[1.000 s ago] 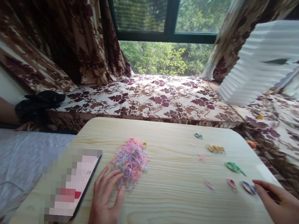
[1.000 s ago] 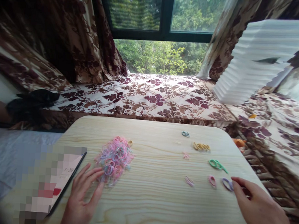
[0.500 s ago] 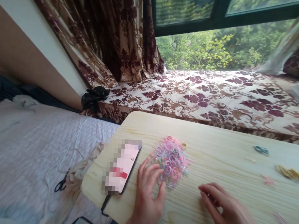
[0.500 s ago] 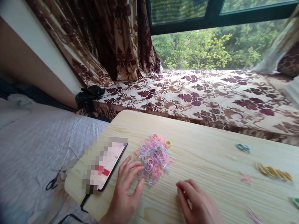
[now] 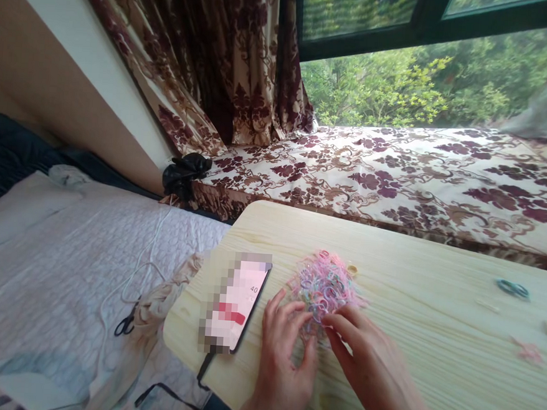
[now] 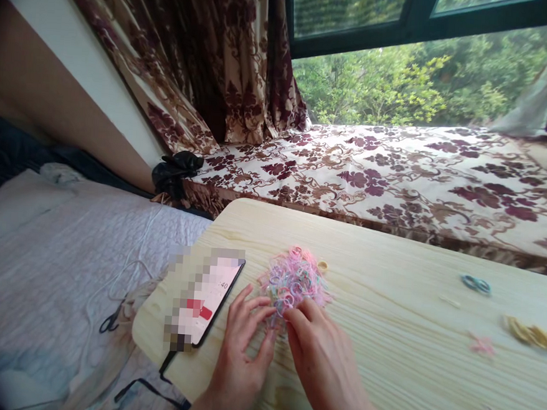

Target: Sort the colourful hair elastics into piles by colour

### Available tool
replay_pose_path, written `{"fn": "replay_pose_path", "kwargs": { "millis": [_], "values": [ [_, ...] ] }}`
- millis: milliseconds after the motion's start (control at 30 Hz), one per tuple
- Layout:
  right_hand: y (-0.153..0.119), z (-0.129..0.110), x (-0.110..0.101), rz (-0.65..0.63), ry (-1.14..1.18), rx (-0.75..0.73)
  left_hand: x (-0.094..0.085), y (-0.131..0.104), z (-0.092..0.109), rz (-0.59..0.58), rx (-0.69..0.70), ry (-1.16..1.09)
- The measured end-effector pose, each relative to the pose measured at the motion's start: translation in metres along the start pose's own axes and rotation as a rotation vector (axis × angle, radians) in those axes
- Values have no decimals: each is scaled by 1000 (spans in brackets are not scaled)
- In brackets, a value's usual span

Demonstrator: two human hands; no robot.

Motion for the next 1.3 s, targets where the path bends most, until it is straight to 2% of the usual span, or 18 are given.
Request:
{"fn": "replay_pose_path", "kwargs": {
  "millis": [267,433,567,733,867,1067,1200,1300],
  "values": [
    [8,-2,7,-72,-86,14,-1,1,1,22,12,4],
    [4,3,-2,59,142,26,-1,1,2,23,10,8],
    [1,11,-13,62,402,139,-1,1,1,17,19,12],
    [-14,31,-20,-26,451,331,1,-1,-1,22,37,27],
    [-32,48,-34,55,381,379,4,-2,-5,25,60,36],
    [-72,68,-71,241,216,419,4,-4,-12,9,134,50],
    [-114,86,-98,335,88,473,6,-5,-15,7,139,41],
    [-158,112,-114,416,-36,558,6,-6,-16,8,163,42]
  ]
}}
Point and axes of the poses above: each hand's wrist, its own y-axis towards the middle knuckle, its own x-axis out of the palm, z = x × y, the point moved 2 cm from there along y, towards the middle knuckle, and after that the axes turned 5 degrees about x, right-handed, at the moved point
